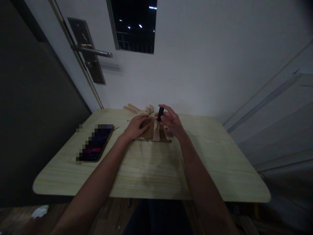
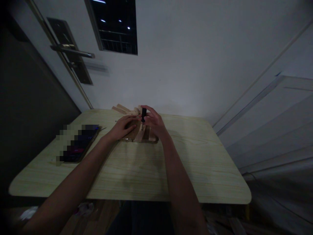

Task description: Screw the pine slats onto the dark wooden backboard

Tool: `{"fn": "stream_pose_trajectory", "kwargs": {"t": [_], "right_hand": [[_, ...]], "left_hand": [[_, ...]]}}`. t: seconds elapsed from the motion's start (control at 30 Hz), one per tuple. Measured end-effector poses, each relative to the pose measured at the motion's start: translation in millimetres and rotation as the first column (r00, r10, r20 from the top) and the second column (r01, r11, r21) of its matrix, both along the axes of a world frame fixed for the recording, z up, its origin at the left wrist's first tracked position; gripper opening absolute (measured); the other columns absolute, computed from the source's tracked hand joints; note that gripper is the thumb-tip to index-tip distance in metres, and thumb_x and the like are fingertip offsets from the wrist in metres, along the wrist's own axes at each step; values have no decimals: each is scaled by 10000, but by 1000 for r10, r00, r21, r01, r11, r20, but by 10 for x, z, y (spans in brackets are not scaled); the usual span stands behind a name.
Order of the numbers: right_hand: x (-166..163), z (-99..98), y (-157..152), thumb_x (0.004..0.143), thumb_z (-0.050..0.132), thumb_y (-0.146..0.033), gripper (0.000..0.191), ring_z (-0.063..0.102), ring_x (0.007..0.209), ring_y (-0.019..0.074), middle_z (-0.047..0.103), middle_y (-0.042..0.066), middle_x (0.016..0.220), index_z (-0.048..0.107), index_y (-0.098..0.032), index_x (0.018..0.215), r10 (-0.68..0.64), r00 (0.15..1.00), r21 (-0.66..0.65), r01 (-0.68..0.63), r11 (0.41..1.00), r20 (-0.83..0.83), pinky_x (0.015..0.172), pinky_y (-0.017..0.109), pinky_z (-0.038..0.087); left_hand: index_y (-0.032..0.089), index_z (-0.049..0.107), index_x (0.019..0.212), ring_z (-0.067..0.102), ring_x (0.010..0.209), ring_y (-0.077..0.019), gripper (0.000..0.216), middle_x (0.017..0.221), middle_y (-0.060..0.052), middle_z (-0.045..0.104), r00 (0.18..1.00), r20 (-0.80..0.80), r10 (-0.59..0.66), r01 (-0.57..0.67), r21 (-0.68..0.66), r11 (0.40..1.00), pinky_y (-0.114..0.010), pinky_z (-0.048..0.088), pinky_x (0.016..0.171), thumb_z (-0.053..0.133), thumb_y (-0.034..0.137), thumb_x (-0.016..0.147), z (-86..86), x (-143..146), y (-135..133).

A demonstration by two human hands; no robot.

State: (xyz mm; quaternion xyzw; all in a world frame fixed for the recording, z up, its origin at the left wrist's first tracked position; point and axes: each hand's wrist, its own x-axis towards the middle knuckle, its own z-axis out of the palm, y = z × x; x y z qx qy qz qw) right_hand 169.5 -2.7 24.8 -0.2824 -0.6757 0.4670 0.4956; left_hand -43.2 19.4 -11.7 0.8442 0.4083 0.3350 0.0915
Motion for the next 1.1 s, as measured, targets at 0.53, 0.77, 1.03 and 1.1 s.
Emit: {"fn": "stream_pose_trajectory", "kwargs": {"t": [0.53, 0.77, 1.03, 1.1], "right_hand": [[-81, -15, 15, 788, 679, -444, 458, 646, 892, 176, 643, 28, 1002, 514, -300, 1191, -177, 984, 86, 174, 981, 25, 840, 375, 536], [-50, -19, 5, 820, 631, -489, 547, 665, 965, 189, 678, 70, 1059, 429, -278, 1283, 2, 1000, 40, -1, 999, -16, 845, 356, 533], [-38, -47, 33, 734, 736, -439, 728, 666, 829, 180, 665, 15, 895, 379, -311, 1354, -33, 999, -15, 33, 999, -20, 820, 373, 558], [-36, -38, 29, 727, 751, -422, 747, 656, 815, 182, 645, 9, 895, 372, -330, 1364, -63, 998, -1, 63, 998, 18, 807, 377, 564]], "left_hand": [[195, 626, 1187, 534, 1233, -257, 360, 1314, -95, 595, 1000, 8, 6, -6, 6, 1000, -470, 402, 1077, 530, 359, 882, -12, 2, 6], [218, 621, 1208, 529, 1238, -256, 360, 1332, -77, 588, 1000, 1, -4, 4, -6, 1000, -477, 394, 1084, 524, 343, 886, 21, 8, -19], [201, 619, 1213, 525, 1242, -254, 368, 1325, -89, 586, 1000, -6, -3, 3, -3, 1000, -461, 395, 1087, 520, 347, 891, 13, 5, -13], [196, 617, 1216, 524, 1243, -262, 371, 1328, -98, 583, 1000, -6, -4, 4, 1, 1000, -470, 396, 1082, 527, 343, 887, 12, 5, -13]]}}
